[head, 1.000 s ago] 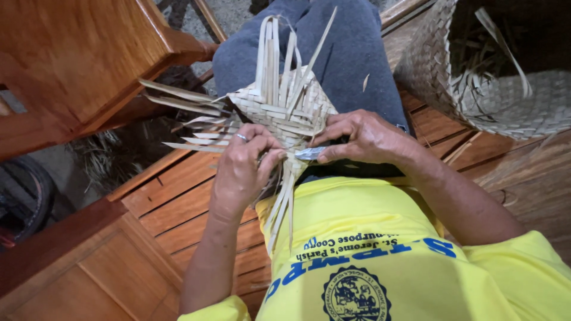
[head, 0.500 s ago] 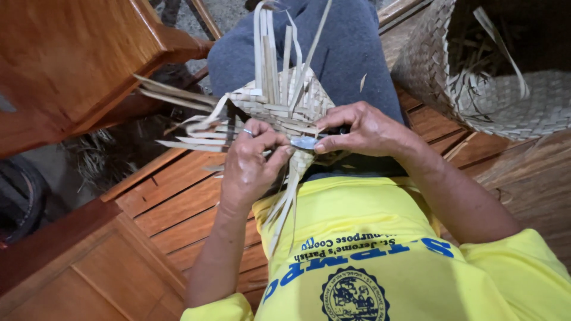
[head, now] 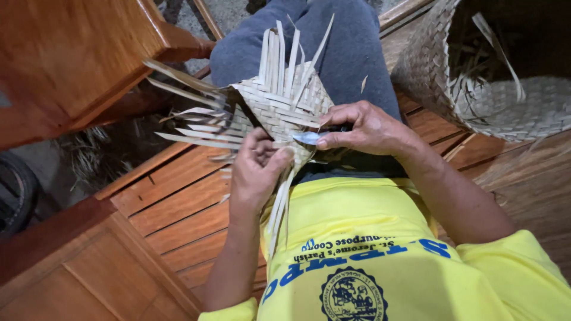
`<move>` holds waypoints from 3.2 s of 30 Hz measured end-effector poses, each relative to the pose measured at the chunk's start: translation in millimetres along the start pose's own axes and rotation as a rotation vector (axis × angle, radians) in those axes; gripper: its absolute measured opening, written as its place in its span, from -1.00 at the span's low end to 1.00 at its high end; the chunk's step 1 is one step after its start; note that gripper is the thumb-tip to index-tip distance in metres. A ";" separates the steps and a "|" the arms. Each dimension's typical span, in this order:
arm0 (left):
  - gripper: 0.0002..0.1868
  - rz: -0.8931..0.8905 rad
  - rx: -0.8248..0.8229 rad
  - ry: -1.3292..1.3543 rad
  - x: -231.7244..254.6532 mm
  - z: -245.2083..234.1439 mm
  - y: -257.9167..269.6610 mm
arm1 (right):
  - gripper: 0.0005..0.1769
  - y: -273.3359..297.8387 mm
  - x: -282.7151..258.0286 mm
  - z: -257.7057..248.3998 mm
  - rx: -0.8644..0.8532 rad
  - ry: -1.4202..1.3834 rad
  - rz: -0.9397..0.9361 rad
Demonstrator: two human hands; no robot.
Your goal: Weaving a basket using dried plant fibers and a small knife for trimming
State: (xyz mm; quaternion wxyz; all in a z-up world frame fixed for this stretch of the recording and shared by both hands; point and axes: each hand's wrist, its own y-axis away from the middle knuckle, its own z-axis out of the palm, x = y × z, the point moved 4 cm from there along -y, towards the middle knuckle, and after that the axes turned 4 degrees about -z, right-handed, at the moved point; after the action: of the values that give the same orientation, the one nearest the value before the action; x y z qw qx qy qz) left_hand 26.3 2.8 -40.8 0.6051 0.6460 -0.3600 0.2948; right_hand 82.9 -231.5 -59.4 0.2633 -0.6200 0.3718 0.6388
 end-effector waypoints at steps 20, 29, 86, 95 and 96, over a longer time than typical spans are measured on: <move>-0.84 -0.232 -0.001 0.291 -18.2 16.2 -11.2 | -0.57 34.0 25.7 8.4 0.020 0.246 0.081; -0.81 -0.154 -0.050 0.271 12.9 20.6 -9.0 | -0.52 14.2 -55.0 38.1 0.099 0.700 -0.602; -0.79 0.030 -0.012 0.073 3.7 -11.5 -39.0 | -0.58 45.3 -11.8 30.8 -0.009 0.905 -0.542; -0.60 0.233 -0.253 0.040 16.3 -40.7 -1.3 | -0.38 76.4 -62.7 7.5 0.415 0.333 0.014; -0.54 0.312 -0.277 0.046 21.0 -39.3 3.6 | -0.49 77.4 -64.0 6.8 0.420 0.193 0.003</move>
State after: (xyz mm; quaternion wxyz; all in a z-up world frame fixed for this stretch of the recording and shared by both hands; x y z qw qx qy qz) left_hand 37.4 39.5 -17.9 0.6432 0.4863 -0.4788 0.3472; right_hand 23.1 -263.4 15.1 0.3488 -0.6093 0.5210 0.4855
